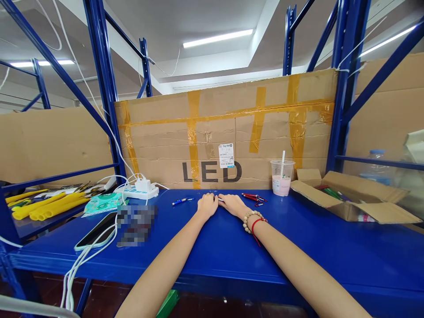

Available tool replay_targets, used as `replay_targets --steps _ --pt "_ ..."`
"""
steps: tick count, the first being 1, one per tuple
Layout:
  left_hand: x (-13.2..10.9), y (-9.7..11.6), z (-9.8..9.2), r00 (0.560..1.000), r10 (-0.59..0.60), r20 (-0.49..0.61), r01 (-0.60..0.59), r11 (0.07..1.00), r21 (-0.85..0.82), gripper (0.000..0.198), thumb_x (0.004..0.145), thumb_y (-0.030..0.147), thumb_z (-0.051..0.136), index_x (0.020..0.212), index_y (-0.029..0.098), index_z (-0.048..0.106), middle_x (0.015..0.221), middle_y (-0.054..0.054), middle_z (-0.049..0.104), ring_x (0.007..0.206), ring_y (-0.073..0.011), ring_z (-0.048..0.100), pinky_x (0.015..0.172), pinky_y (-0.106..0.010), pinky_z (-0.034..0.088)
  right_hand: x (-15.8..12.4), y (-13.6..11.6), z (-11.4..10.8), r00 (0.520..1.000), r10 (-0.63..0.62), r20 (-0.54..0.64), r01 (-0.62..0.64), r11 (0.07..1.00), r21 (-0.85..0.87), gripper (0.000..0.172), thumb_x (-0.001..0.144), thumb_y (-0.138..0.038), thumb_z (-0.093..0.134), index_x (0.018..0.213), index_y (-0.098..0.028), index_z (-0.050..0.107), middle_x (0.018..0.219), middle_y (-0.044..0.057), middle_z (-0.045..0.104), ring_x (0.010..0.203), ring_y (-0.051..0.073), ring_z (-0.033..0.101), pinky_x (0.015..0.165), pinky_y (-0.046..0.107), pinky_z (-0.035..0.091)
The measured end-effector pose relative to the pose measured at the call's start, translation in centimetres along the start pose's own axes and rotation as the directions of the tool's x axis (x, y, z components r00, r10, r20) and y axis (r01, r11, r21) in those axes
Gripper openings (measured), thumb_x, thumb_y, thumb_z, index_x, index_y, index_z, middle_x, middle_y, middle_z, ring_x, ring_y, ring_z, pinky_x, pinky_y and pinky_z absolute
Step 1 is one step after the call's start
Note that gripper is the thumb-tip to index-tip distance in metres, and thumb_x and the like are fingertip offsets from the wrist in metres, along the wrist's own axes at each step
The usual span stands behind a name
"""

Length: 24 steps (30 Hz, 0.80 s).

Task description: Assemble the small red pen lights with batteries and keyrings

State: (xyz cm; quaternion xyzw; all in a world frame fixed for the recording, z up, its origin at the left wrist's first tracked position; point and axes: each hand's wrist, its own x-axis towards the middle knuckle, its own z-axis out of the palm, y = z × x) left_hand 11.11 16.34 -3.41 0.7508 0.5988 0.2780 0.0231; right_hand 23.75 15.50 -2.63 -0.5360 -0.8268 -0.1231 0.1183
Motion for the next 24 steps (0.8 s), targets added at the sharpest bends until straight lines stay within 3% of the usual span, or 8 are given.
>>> replay_targets --steps 5,10,16,24 --pt "0.4 -0.5 0.1 0.992 -0.122 -0.040 0.111 0.971 -0.212 0.033 0.088 0.031 0.028 0.080 0.016 0.056 0.098 -0.012 0.060 0.098 -0.0243 0.052 0.084 -0.037 0.036 0.1 0.1 -0.2 0.999 0.011 -0.034 -0.010 1.000 0.028 0.041 0.089 -0.050 0.023 0.096 -0.022 0.053 0.096 0.004 0.063 0.089 0.019 0.058 0.061 0.023 0.032" --pt "1.3 -1.4 0.1 0.958 -0.282 -0.053 0.218 0.836 -0.504 0.036 0.086 0.033 0.024 0.078 0.016 0.055 0.087 -0.010 0.061 0.087 -0.0217 0.055 0.076 -0.033 0.040 0.1 0.4 -0.2 0.998 0.025 -0.055 -0.023 0.999 0.045 0.047 0.087 -0.055 0.022 0.094 -0.022 0.055 0.090 0.004 0.064 0.084 0.019 0.059 0.059 0.023 0.030" --pt "2.0 -1.3 0.8 0.969 -0.246 0.033 0.174 0.581 -0.795 0.032 0.082 0.032 0.030 0.082 0.013 0.055 0.074 -0.006 0.058 0.059 -0.0101 0.051 0.055 -0.020 0.039 0.1 0.3 -0.2 0.998 -0.014 -0.053 0.016 0.999 0.028 0.047 0.085 -0.056 0.026 0.097 -0.022 0.056 0.090 0.004 0.064 0.083 0.019 0.059 0.058 0.023 0.031" --pt "2.5 -1.4 0.8 0.958 -0.256 0.127 0.216 0.359 -0.908 0.037 0.081 0.036 0.029 0.080 0.010 0.056 0.069 -0.006 0.056 0.052 -0.0078 0.047 0.051 -0.019 0.035 0.1 0.2 -0.3 0.993 -0.068 -0.093 0.072 0.997 0.038 0.048 0.086 -0.056 0.024 0.099 -0.024 0.057 0.094 0.004 0.064 0.084 0.017 0.058 0.060 0.023 0.032"
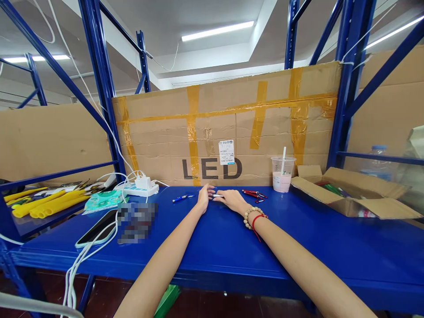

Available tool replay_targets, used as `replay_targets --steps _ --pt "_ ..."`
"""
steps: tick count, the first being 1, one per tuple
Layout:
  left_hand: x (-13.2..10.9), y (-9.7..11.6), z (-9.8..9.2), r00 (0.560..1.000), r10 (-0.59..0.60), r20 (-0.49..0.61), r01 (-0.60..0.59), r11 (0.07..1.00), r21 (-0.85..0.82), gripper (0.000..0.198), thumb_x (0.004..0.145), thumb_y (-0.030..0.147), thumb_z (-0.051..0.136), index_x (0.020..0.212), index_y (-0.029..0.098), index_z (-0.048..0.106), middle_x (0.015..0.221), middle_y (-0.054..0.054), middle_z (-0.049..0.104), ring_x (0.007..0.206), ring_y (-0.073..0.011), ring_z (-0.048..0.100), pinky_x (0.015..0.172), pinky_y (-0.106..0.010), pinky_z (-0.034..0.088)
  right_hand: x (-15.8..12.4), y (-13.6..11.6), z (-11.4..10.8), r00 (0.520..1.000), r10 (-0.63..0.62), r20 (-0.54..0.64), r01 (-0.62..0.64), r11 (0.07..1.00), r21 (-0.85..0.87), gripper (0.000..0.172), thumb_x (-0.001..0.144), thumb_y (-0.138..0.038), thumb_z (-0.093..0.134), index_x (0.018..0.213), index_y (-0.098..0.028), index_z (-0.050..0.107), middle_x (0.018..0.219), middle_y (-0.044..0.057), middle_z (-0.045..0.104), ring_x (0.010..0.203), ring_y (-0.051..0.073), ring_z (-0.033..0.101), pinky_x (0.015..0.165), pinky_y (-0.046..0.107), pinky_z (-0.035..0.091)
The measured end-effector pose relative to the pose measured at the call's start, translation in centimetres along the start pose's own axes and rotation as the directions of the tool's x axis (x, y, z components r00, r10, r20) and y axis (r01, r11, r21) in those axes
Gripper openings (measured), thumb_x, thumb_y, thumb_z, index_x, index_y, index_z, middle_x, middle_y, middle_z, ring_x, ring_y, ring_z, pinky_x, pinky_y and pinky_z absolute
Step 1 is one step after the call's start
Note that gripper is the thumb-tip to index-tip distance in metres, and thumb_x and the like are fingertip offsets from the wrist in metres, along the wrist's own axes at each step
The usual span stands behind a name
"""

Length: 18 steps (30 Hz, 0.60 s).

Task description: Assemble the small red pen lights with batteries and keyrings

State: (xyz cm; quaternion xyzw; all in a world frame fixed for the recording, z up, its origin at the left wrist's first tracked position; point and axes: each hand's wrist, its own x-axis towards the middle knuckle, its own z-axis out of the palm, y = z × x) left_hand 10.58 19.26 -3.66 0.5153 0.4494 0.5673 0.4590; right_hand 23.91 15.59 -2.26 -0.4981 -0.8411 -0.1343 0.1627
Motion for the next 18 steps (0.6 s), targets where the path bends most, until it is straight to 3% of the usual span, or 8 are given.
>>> replay_targets --steps 6,13,18 --pt "-0.04 0.09 -0.02 0.999 -0.027 0.022 0.028 0.999 -0.019 0.040 0.082 0.037 0.029 0.080 0.009 0.057 0.068 -0.006 0.056 0.053 -0.0083 0.047 0.051 -0.019 0.035 -0.02 -0.15 -0.12 1.000 0.020 0.011 -0.020 1.000 -0.001 0.050 0.087 -0.055 0.021 0.100 -0.023 0.057 0.094 0.005 0.064 0.085 0.017 0.059 0.063 0.023 0.034" --pt "-0.28 -0.13 0.21 0.999 -0.012 0.041 0.009 0.998 0.061 0.041 0.083 0.035 0.028 0.079 0.009 0.059 0.070 -0.007 0.058 0.058 -0.0111 0.050 0.055 -0.021 0.035 -0.29 -0.41 -0.16 0.998 -0.028 0.050 0.025 0.998 0.053 0.039 0.087 -0.048 0.035 0.114 -0.025 0.050 0.105 0.004 0.060 0.093 0.019 0.057 0.069 0.023 0.037" --pt "-0.35 0.03 0.29 0.994 -0.006 0.105 -0.004 0.996 0.093 0.038 0.082 0.033 0.031 0.075 0.010 0.060 0.068 -0.005 0.058 0.058 -0.0103 0.048 0.055 -0.021 0.033 -0.41 -0.48 -0.69 0.997 -0.031 0.065 0.027 0.997 0.066 0.032 0.086 -0.043 0.040 0.107 -0.026 0.056 0.104 0.002 0.061 0.095 0.019 0.056 0.069 0.023 0.037"
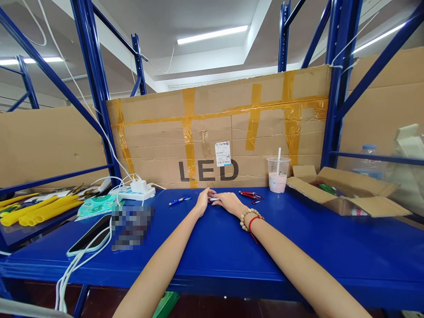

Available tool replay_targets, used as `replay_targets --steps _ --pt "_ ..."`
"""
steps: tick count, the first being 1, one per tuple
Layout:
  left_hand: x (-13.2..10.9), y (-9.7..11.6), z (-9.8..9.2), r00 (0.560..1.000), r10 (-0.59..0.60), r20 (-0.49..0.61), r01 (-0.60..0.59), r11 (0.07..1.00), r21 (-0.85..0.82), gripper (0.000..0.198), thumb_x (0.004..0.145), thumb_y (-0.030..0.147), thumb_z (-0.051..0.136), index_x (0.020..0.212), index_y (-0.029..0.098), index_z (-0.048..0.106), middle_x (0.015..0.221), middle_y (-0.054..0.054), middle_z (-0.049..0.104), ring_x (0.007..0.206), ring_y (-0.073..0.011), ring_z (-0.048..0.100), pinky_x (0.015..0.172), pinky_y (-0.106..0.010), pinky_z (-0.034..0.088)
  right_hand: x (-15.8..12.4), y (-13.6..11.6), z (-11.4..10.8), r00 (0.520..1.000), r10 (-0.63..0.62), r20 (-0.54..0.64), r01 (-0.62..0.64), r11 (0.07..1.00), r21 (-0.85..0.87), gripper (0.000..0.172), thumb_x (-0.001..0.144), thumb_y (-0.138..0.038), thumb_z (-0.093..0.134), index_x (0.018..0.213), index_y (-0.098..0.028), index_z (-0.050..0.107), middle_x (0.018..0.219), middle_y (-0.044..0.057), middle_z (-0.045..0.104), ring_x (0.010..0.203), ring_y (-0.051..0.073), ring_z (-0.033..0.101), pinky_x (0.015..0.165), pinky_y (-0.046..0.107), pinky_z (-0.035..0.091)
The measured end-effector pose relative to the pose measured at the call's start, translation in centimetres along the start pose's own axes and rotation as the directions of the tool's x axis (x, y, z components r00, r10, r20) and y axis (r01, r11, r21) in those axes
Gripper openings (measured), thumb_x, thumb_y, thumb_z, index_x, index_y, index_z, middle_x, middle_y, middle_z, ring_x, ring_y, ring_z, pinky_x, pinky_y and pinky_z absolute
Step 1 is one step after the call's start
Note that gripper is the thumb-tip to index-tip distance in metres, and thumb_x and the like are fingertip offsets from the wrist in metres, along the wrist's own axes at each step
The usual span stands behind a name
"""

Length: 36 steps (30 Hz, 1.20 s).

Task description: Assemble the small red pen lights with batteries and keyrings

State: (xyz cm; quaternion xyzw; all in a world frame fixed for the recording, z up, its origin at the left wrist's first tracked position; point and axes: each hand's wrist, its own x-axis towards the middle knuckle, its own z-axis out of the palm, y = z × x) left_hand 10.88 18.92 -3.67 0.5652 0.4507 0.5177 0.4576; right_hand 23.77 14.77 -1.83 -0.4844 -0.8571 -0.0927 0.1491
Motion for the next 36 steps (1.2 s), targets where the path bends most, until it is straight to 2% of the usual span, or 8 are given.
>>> replay_targets --steps 7,17,24,36 --pt "0.20 0.06 -0.37 0.999 -0.034 -0.009 0.033 0.996 -0.080 0.044 0.081 0.038 0.025 0.080 0.010 0.058 0.071 -0.006 0.057 0.057 -0.0094 0.047 0.053 -0.019 0.033 -0.04 0.14 0.15 1.000 0.010 -0.010 -0.010 1.000 -0.007 0.035 0.087 -0.044 0.037 0.111 -0.025 0.054 0.104 0.004 0.061 0.093 0.020 0.057 0.070 0.024 0.038" --pt "0.38 -0.20 -0.34 1.000 -0.011 0.013 0.011 1.000 -0.020 0.045 0.079 0.042 0.026 0.080 0.011 0.059 0.075 -0.007 0.059 0.061 -0.0107 0.049 0.054 -0.020 0.033 0.03 0.15 0.31 1.000 0.021 0.015 -0.020 0.999 -0.046 0.037 0.088 -0.045 0.034 0.112 -0.025 0.053 0.103 0.005 0.061 0.092 0.021 0.057 0.070 0.026 0.039" --pt "0.20 -0.08 -0.37 1.000 -0.004 0.020 0.005 0.999 -0.042 0.044 0.078 0.042 0.028 0.079 0.010 0.059 0.075 -0.007 0.059 0.061 -0.0104 0.049 0.054 -0.020 0.033 0.13 0.70 0.75 1.000 0.015 -0.002 -0.015 1.000 0.000 0.035 0.087 -0.045 0.037 0.111 -0.028 0.054 0.103 0.003 0.062 0.094 0.021 0.057 0.070 0.026 0.039" --pt "0.13 -0.41 -0.23 0.999 0.025 0.026 -0.026 0.999 0.036 0.045 0.080 0.042 0.027 0.079 0.011 0.060 0.077 -0.007 0.060 0.066 -0.0117 0.052 0.055 -0.019 0.034 0.08 0.27 0.90 0.996 0.087 0.026 -0.086 0.995 -0.041 0.044 0.089 -0.047 0.026 0.114 -0.021 0.051 0.103 0.008 0.061 0.091 0.021 0.058 0.070 0.025 0.037"
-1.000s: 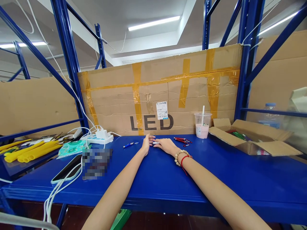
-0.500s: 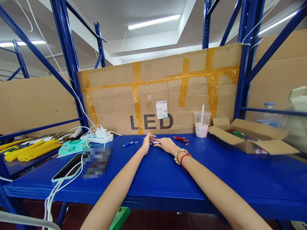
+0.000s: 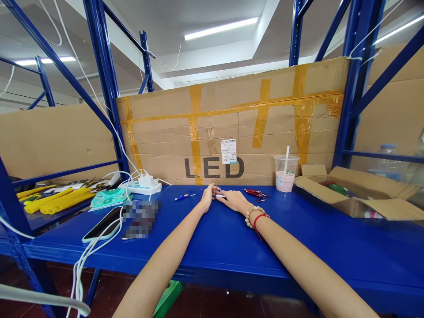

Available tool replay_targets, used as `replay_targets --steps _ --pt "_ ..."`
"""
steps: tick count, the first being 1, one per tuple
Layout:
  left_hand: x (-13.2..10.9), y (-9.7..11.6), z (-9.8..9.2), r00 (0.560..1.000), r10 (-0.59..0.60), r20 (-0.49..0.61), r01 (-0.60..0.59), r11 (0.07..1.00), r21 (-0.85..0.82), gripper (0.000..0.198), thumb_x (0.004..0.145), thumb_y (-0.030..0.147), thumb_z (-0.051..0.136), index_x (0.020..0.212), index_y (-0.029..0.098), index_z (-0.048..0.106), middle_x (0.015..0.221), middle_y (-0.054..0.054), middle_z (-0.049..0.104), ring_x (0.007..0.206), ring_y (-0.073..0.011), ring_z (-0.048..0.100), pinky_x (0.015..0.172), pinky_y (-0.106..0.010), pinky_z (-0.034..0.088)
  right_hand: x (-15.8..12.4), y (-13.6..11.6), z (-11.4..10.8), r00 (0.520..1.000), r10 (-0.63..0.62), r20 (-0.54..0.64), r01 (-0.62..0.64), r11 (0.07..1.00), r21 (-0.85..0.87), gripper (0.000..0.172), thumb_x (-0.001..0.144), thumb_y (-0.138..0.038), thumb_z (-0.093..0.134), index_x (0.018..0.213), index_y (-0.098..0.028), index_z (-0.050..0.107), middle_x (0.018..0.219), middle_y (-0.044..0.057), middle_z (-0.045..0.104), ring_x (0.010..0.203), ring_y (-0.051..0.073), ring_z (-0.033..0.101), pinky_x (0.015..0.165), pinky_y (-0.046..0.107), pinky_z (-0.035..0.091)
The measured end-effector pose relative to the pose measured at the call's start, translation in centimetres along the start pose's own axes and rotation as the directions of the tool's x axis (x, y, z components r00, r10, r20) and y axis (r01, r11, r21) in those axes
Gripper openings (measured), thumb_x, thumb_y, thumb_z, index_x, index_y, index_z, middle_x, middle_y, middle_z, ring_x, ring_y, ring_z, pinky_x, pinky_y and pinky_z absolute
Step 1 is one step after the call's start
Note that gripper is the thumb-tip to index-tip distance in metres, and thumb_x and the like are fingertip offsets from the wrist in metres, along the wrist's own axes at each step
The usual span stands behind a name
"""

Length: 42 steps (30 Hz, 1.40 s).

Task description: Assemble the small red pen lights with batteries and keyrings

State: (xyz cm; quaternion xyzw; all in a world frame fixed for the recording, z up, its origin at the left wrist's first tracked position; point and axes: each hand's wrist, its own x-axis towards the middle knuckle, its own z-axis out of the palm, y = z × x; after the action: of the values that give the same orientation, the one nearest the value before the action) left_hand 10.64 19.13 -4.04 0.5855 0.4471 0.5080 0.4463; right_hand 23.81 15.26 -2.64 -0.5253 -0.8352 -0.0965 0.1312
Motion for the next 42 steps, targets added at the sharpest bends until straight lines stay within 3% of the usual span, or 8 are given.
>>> replay_targets --steps 8,13,22,25,29,33,37,42 --pt "-0.4 0.2 0.1 1.000 0.005 0.000 -0.005 1.000 -0.019 0.041 0.079 0.039 0.030 0.077 0.010 0.060 0.073 -0.006 0.059 0.062 -0.0111 0.050 0.054 -0.020 0.033 0.2 0.0 0.2 1.000 0.014 0.000 -0.014 1.000 0.001 0.046 0.087 -0.053 0.027 0.109 -0.021 0.052 0.098 0.008 0.062 0.088 0.023 0.059 0.066 0.027 0.038" --pt "-0.3 0.2 0.2 0.999 0.020 -0.025 -0.018 0.999 0.051 0.042 0.079 0.039 0.029 0.077 0.012 0.060 0.073 -0.006 0.059 0.063 -0.0123 0.050 0.056 -0.022 0.035 0.2 0.0 0.2 0.997 0.069 0.015 -0.069 0.997 -0.028 0.045 0.087 -0.052 0.025 0.102 -0.019 0.053 0.094 0.008 0.062 0.086 0.024 0.059 0.065 0.028 0.038" --pt "-0.8 0.3 0.3 0.986 0.132 -0.098 -0.111 0.975 0.195 0.042 0.079 0.041 0.027 0.078 0.014 0.060 0.084 -0.006 0.059 0.084 -0.0165 0.050 0.073 -0.026 0.037 -0.1 -0.1 0.1 0.979 0.202 0.002 -0.201 0.979 -0.037 0.043 0.091 -0.041 0.019 0.106 -0.018 0.052 0.108 0.010 0.056 0.093 0.020 0.056 0.074 0.031 0.039" --pt "-0.9 0.4 0.3 0.986 0.144 -0.086 -0.117 0.958 0.263 0.042 0.079 0.041 0.027 0.077 0.015 0.061 0.084 -0.005 0.058 0.085 -0.0173 0.049 0.076 -0.027 0.036 0.0 0.0 0.2 0.957 0.290 -0.003 -0.290 0.955 -0.056 0.042 0.090 -0.037 0.023 0.107 -0.013 0.053 0.108 0.013 0.055 0.095 0.022 0.055 0.076 0.032 0.039" --pt "-1.2 0.7 0.3 0.988 0.127 -0.089 -0.105 0.969 0.224 0.045 0.081 0.041 0.024 0.079 0.014 0.060 0.084 -0.006 0.059 0.084 -0.0169 0.050 0.075 -0.027 0.037 0.1 0.0 0.3 0.915 0.403 0.005 -0.401 0.912 -0.085 0.042 0.088 -0.036 0.031 0.111 -0.007 0.052 0.110 0.018 0.052 0.098 0.025 0.052 0.076 0.033 0.039" --pt "-1.3 1.0 0.3 0.989 0.122 -0.087 -0.103 0.976 0.194 0.048 0.081 0.042 0.021 0.080 0.014 0.060 0.083 -0.006 0.058 0.083 -0.0167 0.049 0.074 -0.027 0.037 0.1 -0.3 0.3 0.872 0.489 -0.013 -0.486 0.865 -0.127 0.039 0.084 -0.032 0.040 0.114 -0.008 0.048 0.111 0.019 0.049 0.101 0.027 0.048 0.066 0.031 0.042" --pt "-1.0 0.8 0.3 0.991 0.105 -0.088 -0.088 0.980 0.177 0.051 0.081 0.044 0.018 0.081 0.014 0.060 0.084 -0.006 0.058 0.082 -0.0166 0.048 0.074 -0.027 0.036 0.3 -0.6 0.4 0.806 0.589 -0.052 -0.587 0.786 -0.192 0.032 0.085 -0.021 0.035 0.108 -0.005 0.050 0.101 0.021 0.050 0.093 0.029 0.048 0.058 0.032 0.040" --pt "-0.5 0.3 0.2 0.993 0.102 -0.066 -0.091 0.983 0.159 0.057 0.080 0.049 0.014 0.082 0.014 0.060 0.084 -0.007 0.058 0.077 -0.0160 0.047 0.066 -0.026 0.035 0.2 -0.8 0.5 0.724 0.679 -0.118 -0.676 0.667 -0.313 0.038 0.082 -0.003 0.022 0.103 0.002 0.054 0.097 0.025 0.050 0.090 0.031 0.048 0.071 0.045 0.033"
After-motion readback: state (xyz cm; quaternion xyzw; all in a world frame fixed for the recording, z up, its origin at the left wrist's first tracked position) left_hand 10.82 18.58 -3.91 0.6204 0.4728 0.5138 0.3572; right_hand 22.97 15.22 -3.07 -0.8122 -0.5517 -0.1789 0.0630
